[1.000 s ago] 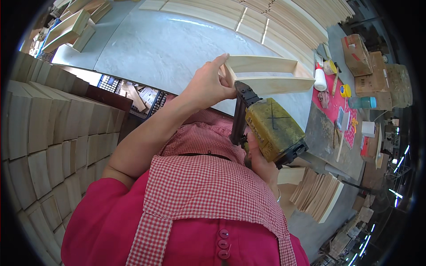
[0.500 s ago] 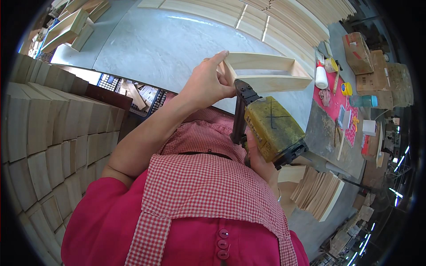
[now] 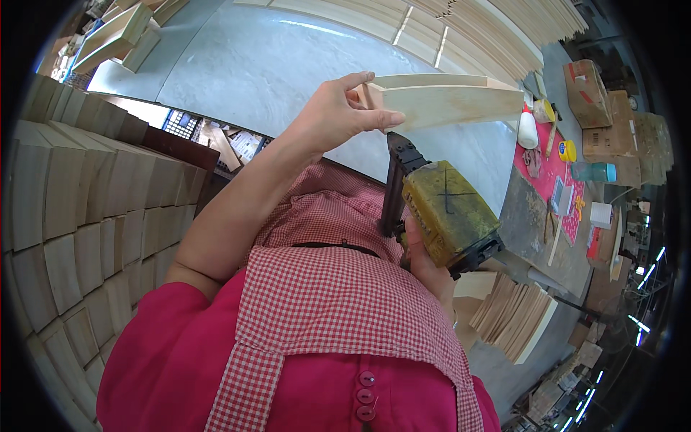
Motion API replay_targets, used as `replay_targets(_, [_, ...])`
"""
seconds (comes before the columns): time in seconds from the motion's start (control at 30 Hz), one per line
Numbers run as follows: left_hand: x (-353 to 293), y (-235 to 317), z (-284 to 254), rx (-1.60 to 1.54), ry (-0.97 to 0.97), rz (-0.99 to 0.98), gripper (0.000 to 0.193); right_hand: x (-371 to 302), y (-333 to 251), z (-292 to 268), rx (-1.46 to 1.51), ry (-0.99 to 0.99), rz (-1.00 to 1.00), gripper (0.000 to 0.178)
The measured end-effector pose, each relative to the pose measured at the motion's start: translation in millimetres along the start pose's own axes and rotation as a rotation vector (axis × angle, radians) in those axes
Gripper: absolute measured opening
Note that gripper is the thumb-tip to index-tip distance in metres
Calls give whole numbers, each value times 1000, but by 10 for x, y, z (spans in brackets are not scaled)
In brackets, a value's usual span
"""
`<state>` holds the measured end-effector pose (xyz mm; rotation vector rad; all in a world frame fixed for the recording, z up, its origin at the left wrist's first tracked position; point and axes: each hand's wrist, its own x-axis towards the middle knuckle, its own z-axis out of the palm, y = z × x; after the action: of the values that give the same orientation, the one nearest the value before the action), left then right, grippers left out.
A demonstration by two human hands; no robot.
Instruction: The person assembles small wooden boxes by applying glue to pre-cut wooden slats and joining them with a nail gun. They wipe the work surface, arrange slats, apply glue to edges, and fasten pieces together to form box frames and add bases.
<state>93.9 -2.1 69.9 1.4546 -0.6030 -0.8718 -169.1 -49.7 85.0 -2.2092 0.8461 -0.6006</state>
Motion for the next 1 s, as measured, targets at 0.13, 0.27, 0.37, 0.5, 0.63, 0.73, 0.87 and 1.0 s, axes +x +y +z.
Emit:
replay_targets(0.13, [-15, -12, 18, 25, 6, 3, 97, 9, -29, 11, 9, -1, 26, 31])
replay_targets(0.27, [-21, 4, 18, 35, 8, 14, 96, 4, 18, 29, 2, -2, 23, 30])
replay_targets(0.37, [-22, 5, 20, 44, 7, 26, 96, -18, 64, 40, 21, -8, 45, 30])
replay_targets(0.5, [-21, 0, 23, 79, 26, 49, 95, 20, -14, 44, 29, 8, 36, 31])
replay_targets(0.63, [-15, -12, 12, 154, 50, 57, 94, -3, 6, 40, -40, 2, 52, 32])
replay_targets(0.73, [-16, 7, 13, 162, 57, 78, 94, -16, -10, 34, -34, 4, 65, 33])
replay_targets(0.87, [-16, 7, 17, 163, 61, 76, 95, -24, -19, 11, -28, -15, 86, 34])
replay_targets(1.0, [13, -30, -37, 119, 19, 72, 89, -111, 21, -50, -60, -9, 157, 42])
